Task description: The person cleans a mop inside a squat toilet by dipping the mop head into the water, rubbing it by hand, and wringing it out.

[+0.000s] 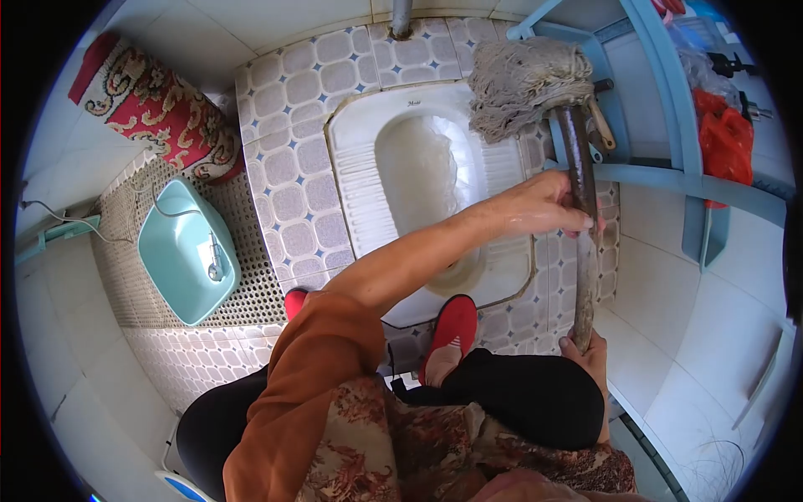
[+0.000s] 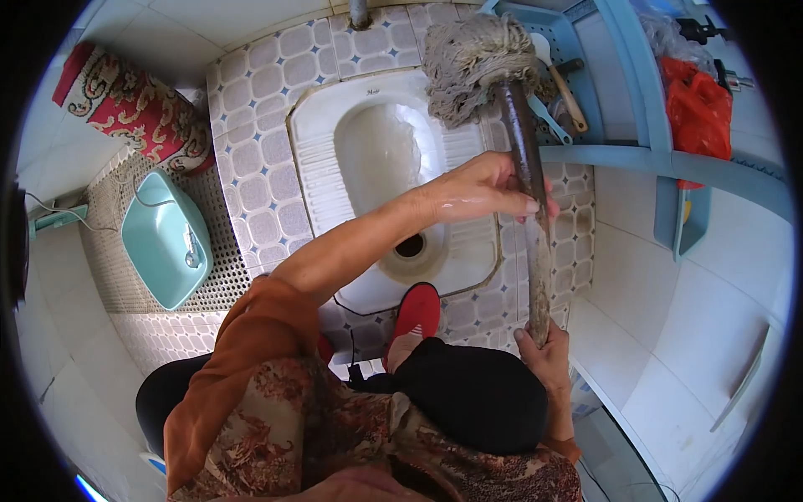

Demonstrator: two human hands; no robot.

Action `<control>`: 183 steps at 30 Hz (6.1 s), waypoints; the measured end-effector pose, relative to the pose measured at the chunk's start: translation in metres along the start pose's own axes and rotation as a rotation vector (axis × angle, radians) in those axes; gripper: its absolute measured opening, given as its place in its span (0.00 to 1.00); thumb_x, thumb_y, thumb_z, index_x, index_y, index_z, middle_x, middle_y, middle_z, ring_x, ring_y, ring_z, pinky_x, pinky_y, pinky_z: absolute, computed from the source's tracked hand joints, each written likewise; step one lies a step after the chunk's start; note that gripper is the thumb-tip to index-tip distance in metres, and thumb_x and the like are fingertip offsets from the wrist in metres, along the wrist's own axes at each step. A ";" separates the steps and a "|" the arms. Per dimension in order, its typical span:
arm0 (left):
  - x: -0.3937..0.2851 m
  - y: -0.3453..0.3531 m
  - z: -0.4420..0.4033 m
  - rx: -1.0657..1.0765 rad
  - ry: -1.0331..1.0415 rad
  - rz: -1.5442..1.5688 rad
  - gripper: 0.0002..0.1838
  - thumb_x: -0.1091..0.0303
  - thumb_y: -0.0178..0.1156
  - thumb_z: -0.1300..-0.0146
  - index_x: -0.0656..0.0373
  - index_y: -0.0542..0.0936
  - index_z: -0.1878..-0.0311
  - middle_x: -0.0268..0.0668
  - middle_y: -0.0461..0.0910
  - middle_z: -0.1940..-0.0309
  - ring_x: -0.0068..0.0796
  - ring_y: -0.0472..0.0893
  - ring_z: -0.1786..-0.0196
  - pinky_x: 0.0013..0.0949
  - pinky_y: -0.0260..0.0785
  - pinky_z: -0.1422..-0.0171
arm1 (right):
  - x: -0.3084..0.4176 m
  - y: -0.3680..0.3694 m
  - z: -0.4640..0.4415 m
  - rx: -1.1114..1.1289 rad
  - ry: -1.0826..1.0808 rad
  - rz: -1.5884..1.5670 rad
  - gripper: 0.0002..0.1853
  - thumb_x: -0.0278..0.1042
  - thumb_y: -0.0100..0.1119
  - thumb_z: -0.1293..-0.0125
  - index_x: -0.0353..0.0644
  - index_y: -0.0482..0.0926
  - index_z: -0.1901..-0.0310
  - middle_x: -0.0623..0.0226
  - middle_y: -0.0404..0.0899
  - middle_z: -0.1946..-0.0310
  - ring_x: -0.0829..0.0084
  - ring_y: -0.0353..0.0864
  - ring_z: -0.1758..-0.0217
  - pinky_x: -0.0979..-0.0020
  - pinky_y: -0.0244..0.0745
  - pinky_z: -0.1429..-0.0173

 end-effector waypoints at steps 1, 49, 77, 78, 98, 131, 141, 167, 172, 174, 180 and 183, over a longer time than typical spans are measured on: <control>-0.001 -0.001 0.004 -0.007 0.001 0.002 0.16 0.75 0.60 0.32 0.64 0.75 0.43 0.42 0.85 0.49 0.30 0.81 0.43 0.34 0.75 0.42 | 0.000 0.001 -0.001 0.003 -0.017 0.028 0.11 0.33 0.68 0.36 0.37 0.76 0.66 0.76 0.73 0.81 0.83 0.69 0.81 0.76 0.66 0.75; 0.024 0.041 0.062 -0.067 0.026 -0.267 0.17 0.66 0.67 0.37 0.70 0.83 0.51 0.41 0.87 0.62 0.22 0.82 0.59 0.31 0.77 0.52 | -0.054 -0.038 0.036 0.037 0.033 0.184 0.24 0.53 0.70 0.40 0.35 0.76 0.71 0.69 0.71 0.82 0.76 0.65 0.77 0.69 0.64 0.70; 0.017 0.028 0.048 -0.164 0.059 -0.488 0.17 0.63 0.70 0.40 0.69 0.85 0.57 0.49 0.87 0.67 0.31 0.86 0.64 0.35 0.78 0.57 | -0.012 -0.029 0.025 -0.085 -0.111 0.288 0.47 0.84 0.34 0.35 0.36 0.75 0.74 0.70 0.69 0.85 0.75 0.69 0.80 0.69 0.59 0.74; 0.017 0.029 0.047 -0.171 0.069 -0.479 0.17 0.63 0.70 0.40 0.69 0.85 0.57 0.49 0.87 0.67 0.31 0.86 0.64 0.35 0.78 0.57 | -0.013 -0.029 0.025 -0.070 -0.104 0.266 0.47 0.84 0.34 0.35 0.36 0.75 0.74 0.70 0.69 0.85 0.75 0.69 0.80 0.69 0.59 0.74; 0.008 0.006 0.059 -0.339 -0.016 -0.547 0.18 0.59 0.72 0.40 0.68 0.84 0.62 0.41 0.85 0.73 0.30 0.84 0.72 0.33 0.75 0.66 | -0.026 0.001 0.008 -0.027 -0.089 0.164 0.45 0.85 0.38 0.37 0.39 0.75 0.70 0.73 0.70 0.81 0.75 0.70 0.76 0.67 0.61 0.70; 0.192 -0.165 0.116 -1.184 -0.534 -0.468 0.21 0.54 0.68 0.50 0.68 0.83 0.72 0.48 0.84 0.77 0.42 0.87 0.71 0.41 0.78 0.59 | -0.084 0.122 -0.059 0.293 0.421 -0.116 0.31 0.63 0.47 0.26 0.38 0.74 0.69 0.70 0.70 0.82 0.78 0.68 0.83 0.72 0.63 0.79; 0.078 -0.037 0.077 -0.898 -0.033 -0.086 0.07 0.71 0.67 0.43 0.65 0.81 0.66 0.33 0.82 0.76 0.20 0.80 0.72 0.28 0.73 0.66 | -0.076 0.049 -0.029 0.179 -0.024 -0.014 0.28 0.61 0.52 0.28 0.36 0.78 0.63 0.73 0.71 0.81 0.80 0.67 0.79 0.72 0.62 0.74; 0.208 -0.135 0.160 -0.529 -0.897 -0.373 0.26 0.42 0.64 0.38 0.62 0.85 0.62 0.41 0.85 0.70 0.37 0.86 0.69 0.38 0.79 0.66 | -0.085 0.098 -0.071 0.290 0.255 0.514 0.40 0.69 0.45 0.28 0.29 0.84 0.61 0.39 0.82 0.69 0.40 0.83 0.56 0.50 0.73 0.50; 0.048 -0.172 0.119 -0.643 -0.721 -1.336 0.31 0.36 0.63 0.40 0.58 0.83 0.54 0.49 0.85 0.57 0.47 0.86 0.56 0.48 0.79 0.47 | -0.095 0.093 -0.064 0.223 0.173 0.582 0.40 0.70 0.44 0.29 0.31 0.84 0.63 0.45 0.82 0.71 0.44 0.84 0.61 0.50 0.73 0.54; 0.018 -0.190 0.102 -0.699 -0.328 -1.545 0.34 0.34 0.64 0.43 0.51 0.80 0.44 0.53 0.76 0.42 0.53 0.74 0.38 0.58 0.68 0.36 | -0.096 0.090 -0.046 0.216 0.298 0.570 0.41 0.70 0.46 0.29 0.29 0.84 0.59 0.36 0.83 0.64 0.38 0.83 0.52 0.50 0.73 0.47; 0.086 -0.245 0.101 -0.791 -0.602 -1.565 0.55 0.30 0.67 0.49 0.28 0.51 0.20 0.55 0.45 0.22 0.67 0.44 0.21 0.79 0.51 0.31 | -0.076 0.093 -0.029 0.260 0.426 0.534 0.41 0.71 0.46 0.29 0.29 0.84 0.58 0.35 0.83 0.64 0.38 0.82 0.52 0.49 0.73 0.47; 0.097 -0.251 0.091 -0.785 -0.674 -1.590 0.53 0.34 0.68 0.49 0.32 0.55 0.21 0.53 0.49 0.22 0.64 0.48 0.22 0.75 0.57 0.33 | -0.065 0.099 -0.029 0.339 0.478 0.475 0.41 0.71 0.46 0.29 0.28 0.84 0.58 0.35 0.82 0.64 0.38 0.82 0.51 0.49 0.73 0.47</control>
Point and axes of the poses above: each hand's wrist, its own z-axis away from the middle knuckle, its own y-axis out of the palm, x = y × z, the point moved 10 cm from there along -z, towards the middle knuckle
